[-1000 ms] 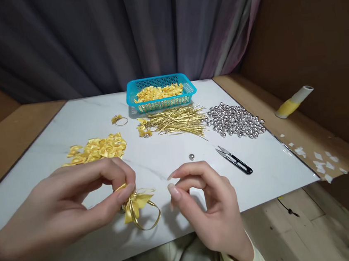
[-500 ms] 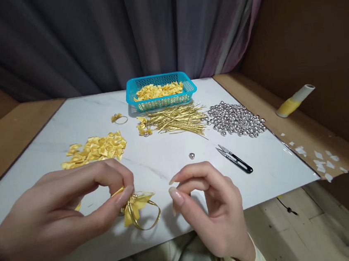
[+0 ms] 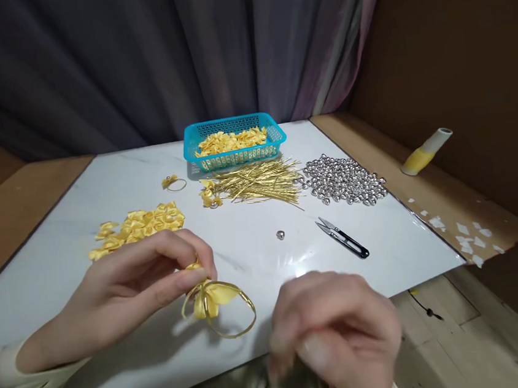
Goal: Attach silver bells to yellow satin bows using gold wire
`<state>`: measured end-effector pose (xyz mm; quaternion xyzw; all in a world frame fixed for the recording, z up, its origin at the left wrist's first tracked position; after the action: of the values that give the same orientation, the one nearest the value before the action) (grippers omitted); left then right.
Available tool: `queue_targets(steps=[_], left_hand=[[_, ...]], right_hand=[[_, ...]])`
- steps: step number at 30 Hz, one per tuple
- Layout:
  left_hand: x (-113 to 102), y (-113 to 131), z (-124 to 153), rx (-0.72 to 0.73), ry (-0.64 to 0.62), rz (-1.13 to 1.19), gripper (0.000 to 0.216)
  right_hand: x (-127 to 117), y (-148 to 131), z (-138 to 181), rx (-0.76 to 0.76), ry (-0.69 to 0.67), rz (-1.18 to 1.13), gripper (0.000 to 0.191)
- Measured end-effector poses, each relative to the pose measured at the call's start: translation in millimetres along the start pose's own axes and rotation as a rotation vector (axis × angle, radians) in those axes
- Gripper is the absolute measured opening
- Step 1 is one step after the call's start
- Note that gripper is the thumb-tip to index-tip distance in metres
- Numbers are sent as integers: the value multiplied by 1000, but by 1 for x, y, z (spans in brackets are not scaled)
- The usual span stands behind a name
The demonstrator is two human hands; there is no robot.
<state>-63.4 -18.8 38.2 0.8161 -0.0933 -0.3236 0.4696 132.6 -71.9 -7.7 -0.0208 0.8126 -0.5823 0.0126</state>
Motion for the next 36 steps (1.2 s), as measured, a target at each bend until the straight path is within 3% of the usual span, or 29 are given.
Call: queue_targets(steps=[2,5,8,19,27,36], left_hand=[[1,0,-1,15,-8,5,12],[3,0,0,36,-28,-15,11],[3,1,1,77,-42,-51,12],[5,2,9,142,-52,-180,13],[6,8,10,311,-56,-318,14],[9,10,12,387,-71,-354,16]], right_hand=[[-2,-2,-8,-130,35,-32,10],[5,-9,-20,-226,-139,133,25],[12,-15,-27,-258,-246,281,28],[20,-15,-31,-288,-282,363,16],[21,-14,-37,-308,-320,326,9],[21,-13,-37,-329,-342,409,12]])
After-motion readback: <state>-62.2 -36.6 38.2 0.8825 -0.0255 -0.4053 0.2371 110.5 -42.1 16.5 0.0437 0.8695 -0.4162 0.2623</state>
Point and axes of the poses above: each hand's wrist, its own z-axis away from the middle knuckle, its own x-axis out of the palm, y = z × x, the point moved 3 cm from there along -z, towards the middle knuckle, and after that the axes turned 12 degrees about x, right-handed, at the moved point
